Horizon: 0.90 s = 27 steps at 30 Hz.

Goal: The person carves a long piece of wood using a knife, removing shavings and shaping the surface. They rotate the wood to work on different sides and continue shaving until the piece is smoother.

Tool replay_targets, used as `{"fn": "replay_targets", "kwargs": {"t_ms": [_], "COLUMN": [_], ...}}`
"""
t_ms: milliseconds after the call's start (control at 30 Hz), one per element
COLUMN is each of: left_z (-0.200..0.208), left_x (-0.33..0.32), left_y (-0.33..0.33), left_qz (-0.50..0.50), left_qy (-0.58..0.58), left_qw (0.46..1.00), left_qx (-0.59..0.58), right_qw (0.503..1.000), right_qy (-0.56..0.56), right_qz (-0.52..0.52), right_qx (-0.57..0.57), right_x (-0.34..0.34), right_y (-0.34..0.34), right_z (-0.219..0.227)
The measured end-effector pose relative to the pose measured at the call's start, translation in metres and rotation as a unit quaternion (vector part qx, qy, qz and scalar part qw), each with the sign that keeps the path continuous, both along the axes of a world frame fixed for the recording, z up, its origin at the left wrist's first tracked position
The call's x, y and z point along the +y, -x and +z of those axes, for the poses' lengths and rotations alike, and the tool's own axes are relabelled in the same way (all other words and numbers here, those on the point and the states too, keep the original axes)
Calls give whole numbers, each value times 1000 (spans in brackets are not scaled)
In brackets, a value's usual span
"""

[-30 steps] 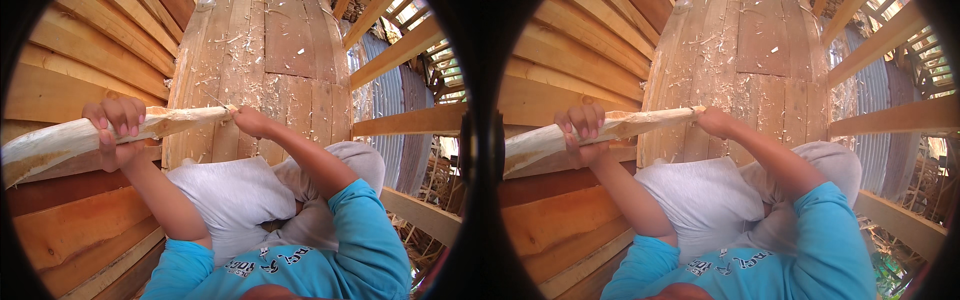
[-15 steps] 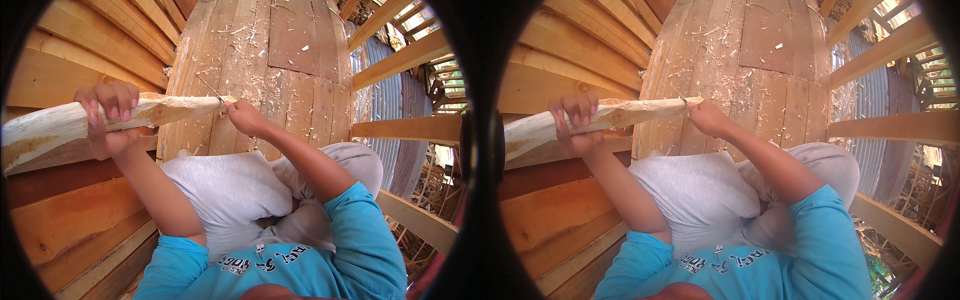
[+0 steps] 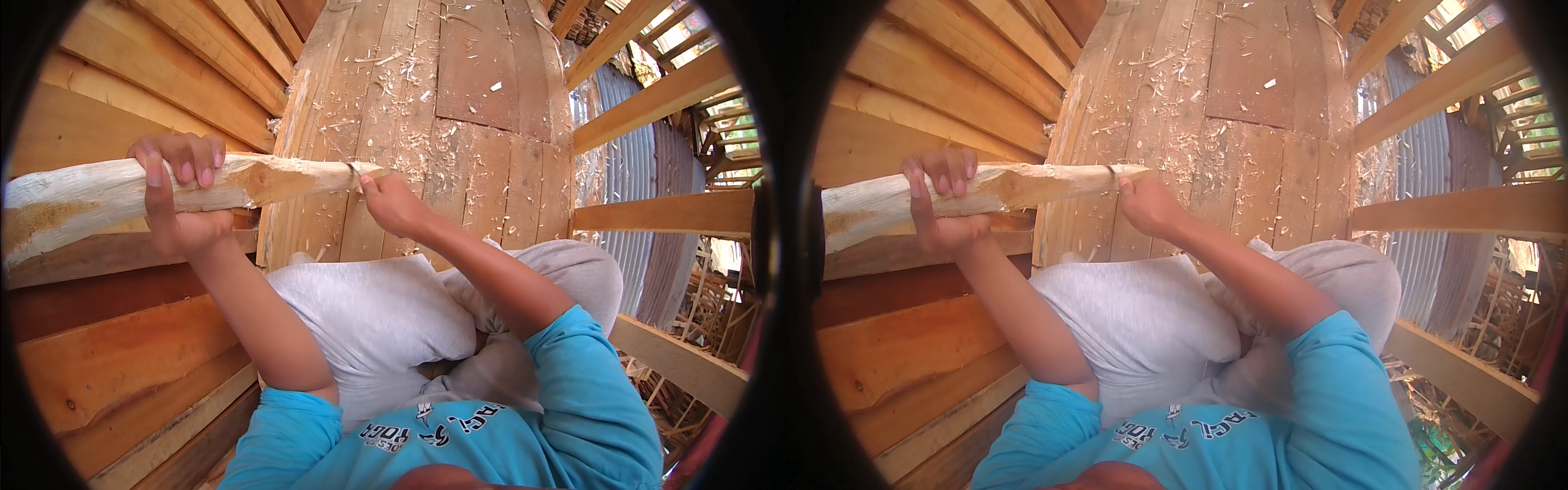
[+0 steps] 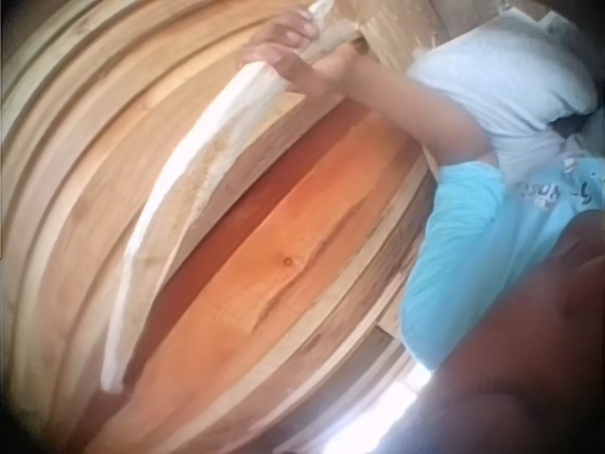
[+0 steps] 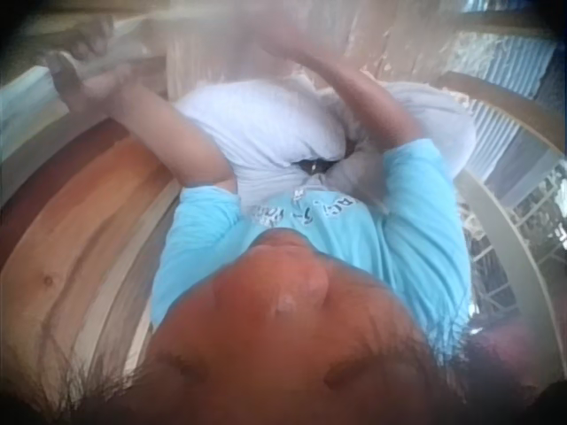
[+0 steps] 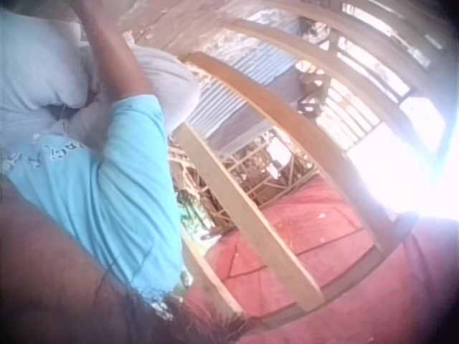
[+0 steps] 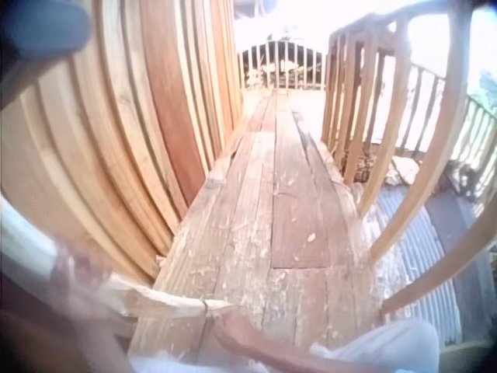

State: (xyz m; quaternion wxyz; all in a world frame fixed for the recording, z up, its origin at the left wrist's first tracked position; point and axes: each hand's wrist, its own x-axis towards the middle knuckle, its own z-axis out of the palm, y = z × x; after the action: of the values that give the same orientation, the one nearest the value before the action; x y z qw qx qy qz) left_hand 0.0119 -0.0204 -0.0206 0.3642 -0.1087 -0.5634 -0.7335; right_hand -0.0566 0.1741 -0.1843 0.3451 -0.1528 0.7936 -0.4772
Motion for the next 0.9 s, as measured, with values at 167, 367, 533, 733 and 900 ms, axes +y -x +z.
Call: {"fn": "replay_targets", "kwargs": {"t_ms": [167, 367, 533, 733, 900], "left_z": [3, 4, 4, 2, 4], "left_x": [8, 6, 4, 5, 4], "left_y": [0, 4, 3, -4, -1], "left_qz": [26, 21, 6, -3, -7], "left_qy": [-29, -16, -12, -16, -5], "left_qw": [999, 1000, 1000, 1000, 1000], "left_qx": [-8, 1, 0, -3, 2], "right_qw": [997, 978, 990, 999, 998], "right_qy": [18, 60, -45, 4, -34], "right_qz": [-38, 60, -50, 34, 19], "right_qx": [-69, 190, -124, 17, -51], "right_x": [-2, -9, 11, 2, 1], "right_y": [4, -10, 19, 8, 15], "right_z": [-6, 18, -28, -1, -6]}}
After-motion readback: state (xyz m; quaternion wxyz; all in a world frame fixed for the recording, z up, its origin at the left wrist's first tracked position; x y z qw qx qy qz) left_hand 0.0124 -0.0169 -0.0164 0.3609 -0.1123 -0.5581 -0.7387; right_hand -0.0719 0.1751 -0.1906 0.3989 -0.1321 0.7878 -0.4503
